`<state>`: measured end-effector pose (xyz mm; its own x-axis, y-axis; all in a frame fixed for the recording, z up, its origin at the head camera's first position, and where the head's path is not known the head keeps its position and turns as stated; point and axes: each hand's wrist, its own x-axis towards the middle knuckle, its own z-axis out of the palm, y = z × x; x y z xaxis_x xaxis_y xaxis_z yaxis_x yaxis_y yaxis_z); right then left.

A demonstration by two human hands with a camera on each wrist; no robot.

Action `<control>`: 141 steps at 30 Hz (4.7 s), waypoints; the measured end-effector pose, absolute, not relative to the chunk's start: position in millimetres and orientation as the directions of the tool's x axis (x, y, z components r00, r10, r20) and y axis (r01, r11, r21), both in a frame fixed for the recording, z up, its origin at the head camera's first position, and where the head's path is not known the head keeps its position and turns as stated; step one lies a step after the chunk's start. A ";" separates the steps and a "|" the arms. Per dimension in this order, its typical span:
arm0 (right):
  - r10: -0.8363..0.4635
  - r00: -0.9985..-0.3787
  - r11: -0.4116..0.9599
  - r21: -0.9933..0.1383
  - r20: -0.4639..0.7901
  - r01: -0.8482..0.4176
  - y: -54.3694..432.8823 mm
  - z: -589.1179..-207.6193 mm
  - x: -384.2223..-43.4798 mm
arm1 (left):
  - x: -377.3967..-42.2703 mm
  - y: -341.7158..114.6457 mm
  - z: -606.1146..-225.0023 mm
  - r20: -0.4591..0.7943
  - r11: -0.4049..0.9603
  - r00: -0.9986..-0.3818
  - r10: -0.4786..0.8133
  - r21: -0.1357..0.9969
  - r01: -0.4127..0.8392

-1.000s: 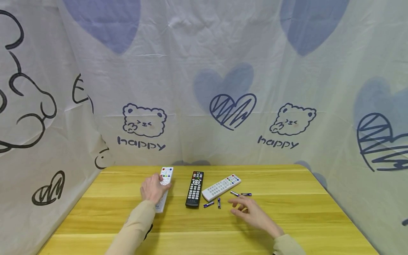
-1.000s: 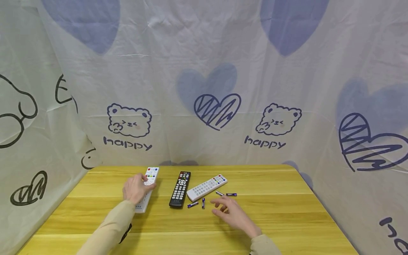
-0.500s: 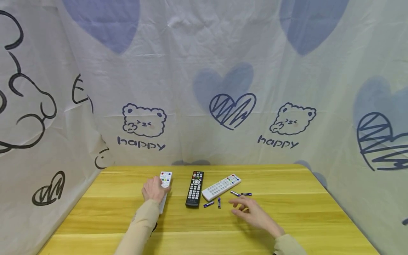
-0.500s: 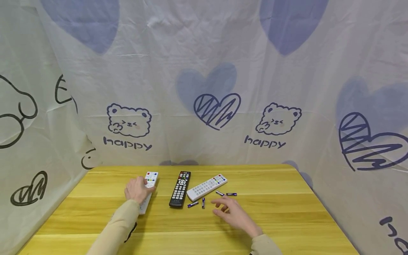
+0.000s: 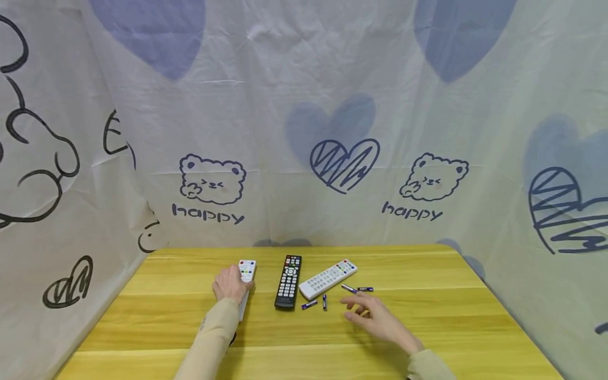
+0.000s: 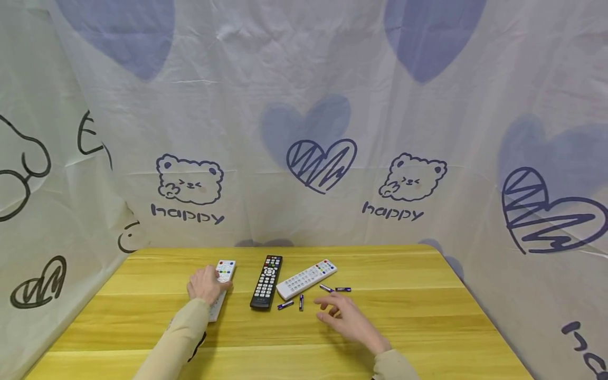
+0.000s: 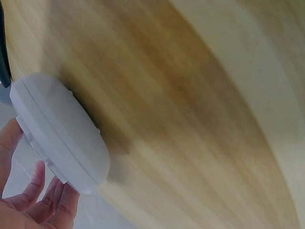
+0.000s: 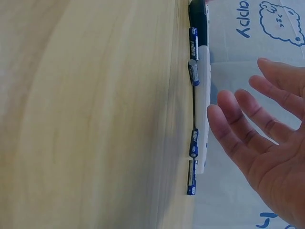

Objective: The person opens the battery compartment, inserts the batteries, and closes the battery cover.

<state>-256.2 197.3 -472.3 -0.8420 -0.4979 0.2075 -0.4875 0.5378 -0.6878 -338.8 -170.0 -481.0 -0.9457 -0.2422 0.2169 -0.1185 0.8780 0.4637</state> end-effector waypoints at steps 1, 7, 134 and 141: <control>-0.499 -0.841 0.538 -0.687 0.209 -0.489 197.2 -472.5 -256.4 | -339.1 -170.2 -481.3 0.215 0.878 -0.946 -0.244 0.462 -0.122; -0.504 -0.835 0.527 -0.687 0.220 -0.499 196.6 -474.3 -257.0 | -339.3 -171.3 -484.1 0.212 0.884 -0.942 -0.258 0.446 -0.142; -0.525 -0.827 0.464 -0.746 0.202 -0.477 181.1 -484.3 -255.6 | -310.7 -101.9 -484.7 0.339 0.936 -0.941 -0.011 0.334 0.109; -0.531 -0.823 0.459 -0.749 0.201 -0.479 180.7 -484.9 -255.5 | -305.9 -108.4 -472.2 0.286 0.878 -0.958 -0.022 0.463 0.118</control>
